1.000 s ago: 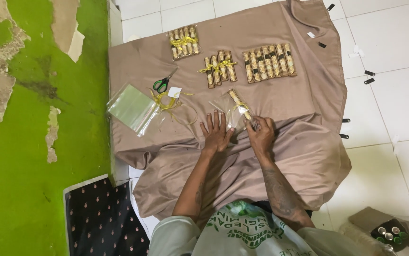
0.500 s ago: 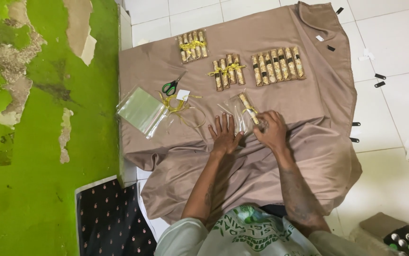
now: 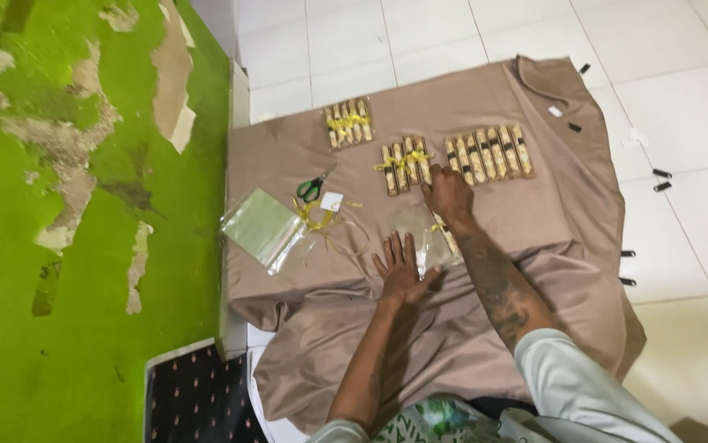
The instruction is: Tying decorative ribbons around small bundles of sticks and placing them into clear plastic bags for packaging.
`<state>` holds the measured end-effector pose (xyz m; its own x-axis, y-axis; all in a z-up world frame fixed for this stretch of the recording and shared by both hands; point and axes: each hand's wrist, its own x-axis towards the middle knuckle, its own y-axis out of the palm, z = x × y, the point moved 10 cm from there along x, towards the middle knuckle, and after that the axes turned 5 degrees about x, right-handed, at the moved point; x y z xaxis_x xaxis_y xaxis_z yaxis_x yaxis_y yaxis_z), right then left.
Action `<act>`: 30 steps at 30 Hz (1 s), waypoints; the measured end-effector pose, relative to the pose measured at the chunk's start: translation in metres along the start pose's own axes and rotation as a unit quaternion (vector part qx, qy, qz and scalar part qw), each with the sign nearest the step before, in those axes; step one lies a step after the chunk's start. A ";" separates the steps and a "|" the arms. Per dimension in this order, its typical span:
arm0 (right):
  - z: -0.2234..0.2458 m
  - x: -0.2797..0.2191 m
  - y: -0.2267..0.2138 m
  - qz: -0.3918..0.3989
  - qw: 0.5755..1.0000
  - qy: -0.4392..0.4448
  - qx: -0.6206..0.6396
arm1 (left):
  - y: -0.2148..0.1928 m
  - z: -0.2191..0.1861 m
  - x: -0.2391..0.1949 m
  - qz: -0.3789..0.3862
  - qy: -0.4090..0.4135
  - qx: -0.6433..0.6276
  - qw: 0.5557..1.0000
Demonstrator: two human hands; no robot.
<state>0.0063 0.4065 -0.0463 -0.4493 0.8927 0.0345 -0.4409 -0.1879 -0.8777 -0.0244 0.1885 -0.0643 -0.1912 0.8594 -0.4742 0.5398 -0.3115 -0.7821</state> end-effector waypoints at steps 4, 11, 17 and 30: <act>0.005 0.010 -0.007 0.040 0.999 0.029 0.007 | -0.009 -0.004 -0.007 0.001 0.012 -0.002 1.000; -0.029 0.006 -0.004 0.060 0.992 0.084 0.067 | -0.004 -0.004 -0.001 -0.002 0.022 -0.018 1.000; -0.070 -0.075 -0.077 0.024 0.944 0.164 0.286 | -0.001 0.000 0.003 -0.018 0.034 -0.026 0.999; -0.102 -0.323 -0.044 0.057 0.874 0.250 0.412 | 0.007 0.005 0.005 -0.063 0.060 -0.033 0.996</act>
<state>0.2493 0.1684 -0.0677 -0.2213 0.8778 -0.4249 -0.9184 -0.3341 -0.2118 -0.0257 0.1889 -0.0744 -0.1625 0.9336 -0.3194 0.5706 -0.1752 -0.8024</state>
